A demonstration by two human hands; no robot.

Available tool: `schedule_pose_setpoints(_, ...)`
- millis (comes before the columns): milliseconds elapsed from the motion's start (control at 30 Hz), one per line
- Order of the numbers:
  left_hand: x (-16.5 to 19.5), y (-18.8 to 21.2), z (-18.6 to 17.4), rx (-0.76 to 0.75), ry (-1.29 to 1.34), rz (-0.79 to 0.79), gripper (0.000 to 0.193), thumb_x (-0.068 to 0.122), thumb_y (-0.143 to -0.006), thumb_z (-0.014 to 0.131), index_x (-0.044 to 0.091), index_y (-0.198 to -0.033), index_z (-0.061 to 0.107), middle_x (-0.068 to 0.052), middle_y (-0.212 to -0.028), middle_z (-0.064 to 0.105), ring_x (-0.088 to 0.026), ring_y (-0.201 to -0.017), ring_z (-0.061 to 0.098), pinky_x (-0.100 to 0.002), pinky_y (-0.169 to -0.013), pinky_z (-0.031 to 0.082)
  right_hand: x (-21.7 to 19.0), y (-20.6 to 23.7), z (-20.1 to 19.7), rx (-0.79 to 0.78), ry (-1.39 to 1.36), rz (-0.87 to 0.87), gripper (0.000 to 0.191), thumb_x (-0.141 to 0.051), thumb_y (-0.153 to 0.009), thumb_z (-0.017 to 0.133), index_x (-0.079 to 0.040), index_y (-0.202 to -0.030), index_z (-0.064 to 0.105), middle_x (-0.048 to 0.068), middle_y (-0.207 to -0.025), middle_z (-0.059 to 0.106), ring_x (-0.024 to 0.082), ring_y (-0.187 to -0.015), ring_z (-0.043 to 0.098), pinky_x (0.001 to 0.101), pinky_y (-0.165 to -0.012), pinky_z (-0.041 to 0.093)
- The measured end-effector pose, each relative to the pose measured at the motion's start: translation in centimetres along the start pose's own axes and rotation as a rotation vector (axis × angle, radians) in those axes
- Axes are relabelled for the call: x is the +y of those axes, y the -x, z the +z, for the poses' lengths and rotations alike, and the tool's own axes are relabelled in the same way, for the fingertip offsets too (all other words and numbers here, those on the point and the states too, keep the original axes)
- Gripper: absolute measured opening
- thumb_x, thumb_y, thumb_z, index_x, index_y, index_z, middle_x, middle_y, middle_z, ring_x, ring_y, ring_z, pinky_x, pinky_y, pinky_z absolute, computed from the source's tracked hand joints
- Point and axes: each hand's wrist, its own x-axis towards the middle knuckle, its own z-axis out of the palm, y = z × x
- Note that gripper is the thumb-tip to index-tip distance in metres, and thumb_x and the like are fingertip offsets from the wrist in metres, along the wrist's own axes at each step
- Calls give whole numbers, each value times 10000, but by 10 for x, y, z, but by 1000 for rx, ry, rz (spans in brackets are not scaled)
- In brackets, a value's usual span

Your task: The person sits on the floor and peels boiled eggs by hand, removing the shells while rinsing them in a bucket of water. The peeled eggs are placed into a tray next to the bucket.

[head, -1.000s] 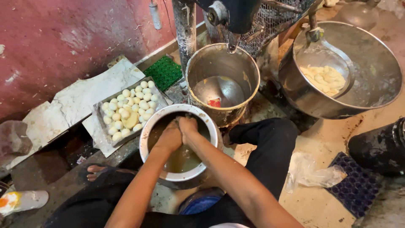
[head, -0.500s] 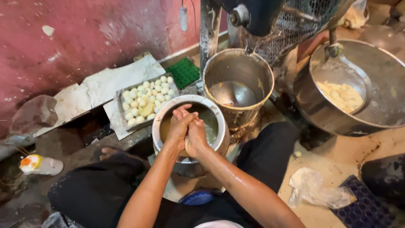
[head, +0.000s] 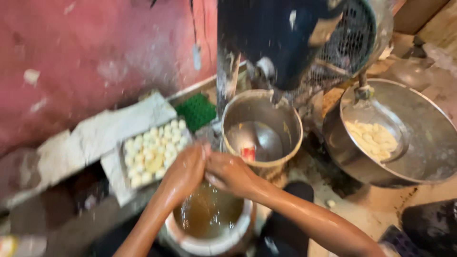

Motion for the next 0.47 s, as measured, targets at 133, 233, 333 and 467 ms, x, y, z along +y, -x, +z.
schedule_pose_setpoints(133, -31, -47, -56, -775, 407, -44, 531, 357, -1009, 580, 76, -1458, 547, -240, -1309, 663, -352, -1210, 634, -469, -1036, 481, 49, -31, -70, -477, -540, 68, 352, -211, -995, 722, -52, -1306, 675, 163, -1220, 737, 326, -1160, 713, 449, -1019, 527)
schedule_pose_setpoints(233, -60, -92, -71, -718, 286, -293, 650, 319, -920, 685, 92, -1503, 509, -280, -1382, 597, -427, -1224, 593, -581, -968, 491, 89, -69, -67, -243, -970, 460, 423, -282, -1052, 564, -8, -1366, 637, 173, -1200, 747, 346, -1090, 742, 446, -963, 541)
schedule_pose_setpoints(333, -78, -106, -45, -217, -866, -267, 706, 391, -831, 728, 178, -1467, 508, -174, -1482, 506, -436, -1291, 524, -603, -968, 453, 103, -57, -66, 195, -47, 247, 556, -99, -830, 579, -60, -1385, 569, 216, -1296, 716, 383, -1127, 720, 391, -950, 546)
schedule_pose_setpoints(467, -106, -74, -76, 44, -208, -291, 390, 257, -1001, 584, 176, -1380, 633, -119, -1419, 655, -357, -1307, 641, -463, -1085, 532, 54, -9, -107, 348, -109, 690, 519, 18, -868, 583, -20, -1386, 583, 218, -1277, 667, 312, -994, 754, 343, -840, 611)
